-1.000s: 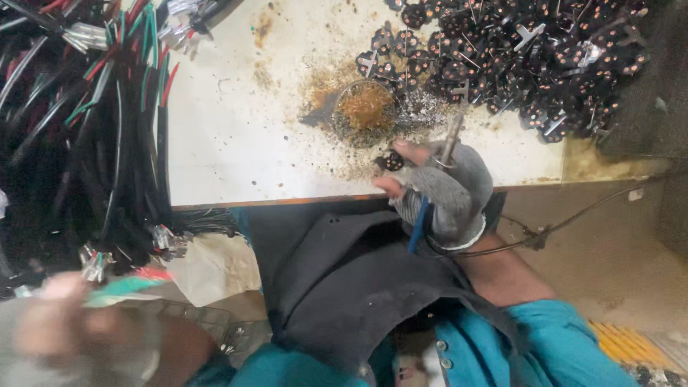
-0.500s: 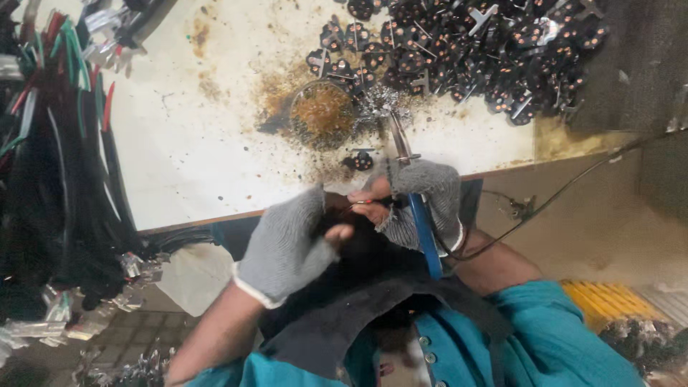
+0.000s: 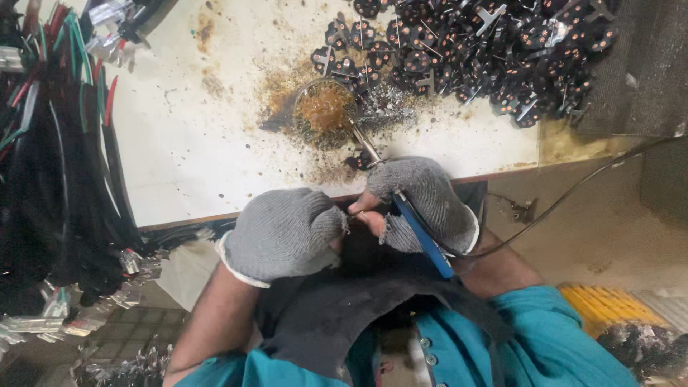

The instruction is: The person solders wires to electrical plug connectors at a workbench. They hold a wire in one hand and a soldering iron in the other, solder the wire ends onto connector terminals, and place finished connectors onto a large pile on the table, repeating the process.

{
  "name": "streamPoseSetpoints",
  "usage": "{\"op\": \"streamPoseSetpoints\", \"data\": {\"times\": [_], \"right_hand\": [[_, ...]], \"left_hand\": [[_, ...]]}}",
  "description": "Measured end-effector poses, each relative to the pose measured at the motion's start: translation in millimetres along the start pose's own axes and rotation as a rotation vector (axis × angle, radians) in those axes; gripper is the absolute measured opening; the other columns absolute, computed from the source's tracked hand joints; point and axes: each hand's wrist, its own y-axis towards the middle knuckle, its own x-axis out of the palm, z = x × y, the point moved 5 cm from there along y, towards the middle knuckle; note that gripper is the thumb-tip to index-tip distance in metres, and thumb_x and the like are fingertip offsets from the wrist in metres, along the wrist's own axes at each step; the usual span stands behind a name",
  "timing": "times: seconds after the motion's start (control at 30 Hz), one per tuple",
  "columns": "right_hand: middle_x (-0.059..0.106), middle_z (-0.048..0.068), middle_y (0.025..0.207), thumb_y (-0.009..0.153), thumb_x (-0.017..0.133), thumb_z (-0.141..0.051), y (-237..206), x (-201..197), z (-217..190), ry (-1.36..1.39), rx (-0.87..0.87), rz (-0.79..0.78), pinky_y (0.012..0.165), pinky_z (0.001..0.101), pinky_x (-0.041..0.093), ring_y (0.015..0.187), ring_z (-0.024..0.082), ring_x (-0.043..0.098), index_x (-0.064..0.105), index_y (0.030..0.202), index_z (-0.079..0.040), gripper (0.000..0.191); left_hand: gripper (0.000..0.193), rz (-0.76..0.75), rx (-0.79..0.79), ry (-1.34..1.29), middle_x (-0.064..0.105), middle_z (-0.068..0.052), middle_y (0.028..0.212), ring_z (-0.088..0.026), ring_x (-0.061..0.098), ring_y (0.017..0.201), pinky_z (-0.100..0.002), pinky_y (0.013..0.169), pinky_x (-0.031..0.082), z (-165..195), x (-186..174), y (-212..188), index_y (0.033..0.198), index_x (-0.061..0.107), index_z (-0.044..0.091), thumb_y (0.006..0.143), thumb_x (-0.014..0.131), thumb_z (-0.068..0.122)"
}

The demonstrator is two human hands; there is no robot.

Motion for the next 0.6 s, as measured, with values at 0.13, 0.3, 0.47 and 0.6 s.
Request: {"op": "streamPoseSetpoints", "data": {"times": [0.13, 0.3, 0.47, 0.6], "right_hand": [[0.073, 0.006, 0.078, 0.082, 0.085, -0.013, 0, -2, 0, -0.027, 0.033, 0.018, 0.069, 0.0324, 0.056, 0.073, 0.021, 0.073, 0.077, 0.088, -0.011, 0.010], [0.075, 0.005, 0.078, 0.084, 0.085, -0.015, -6, -7, 5, 0.144, 0.212, 0.137, 0.065, 0.0291, 0.057, 0.071, 0.016, 0.073, 0.077, 0.085, -0.008, 0.011], [0.075, 0.006, 0.081, 0.089, 0.084, -0.017, -4, -13, 4, 0.152, 0.162, 0.163, 0.069, 0.0290, 0.059, 0.075, 0.016, 0.075, 0.075, 0.085, -0.008, 0.013], [0.076, 0.007, 0.082, 0.089, 0.084, -0.019, -3, -9, 1, 0.133, 0.082, 0.161, 0.070, 0.0292, 0.059, 0.075, 0.016, 0.076, 0.077, 0.089, -0.008, 0.014]], "left_hand": [[0.027, 0.188, 0.122, 0.063, 0.059, -0.010, 0.068, -0.034, 0.060, 0.058, -0.047, 0.049, 0.044, -1, -8, 2, 0.075, 0.064, 0.011, 0.060, 0.080, 0.028], [0.030, 0.265, -0.116, 0.073, 0.052, -0.013, 0.057, -0.038, 0.056, 0.051, -0.049, 0.047, 0.041, 1, 9, 10, 0.062, 0.062, 0.011, 0.064, 0.083, 0.032], [0.029, 0.320, -0.246, -0.032, 0.056, -0.009, 0.065, -0.033, 0.060, 0.059, -0.045, 0.053, 0.044, 4, 14, 3, 0.098, 0.080, 0.018, 0.071, 0.082, 0.028], [0.026, 0.404, -0.252, -0.011, 0.056, -0.009, 0.071, -0.032, 0.061, 0.067, -0.045, 0.059, 0.045, 1, 10, -7, 0.091, 0.078, 0.021, 0.065, 0.080, 0.023]]}}
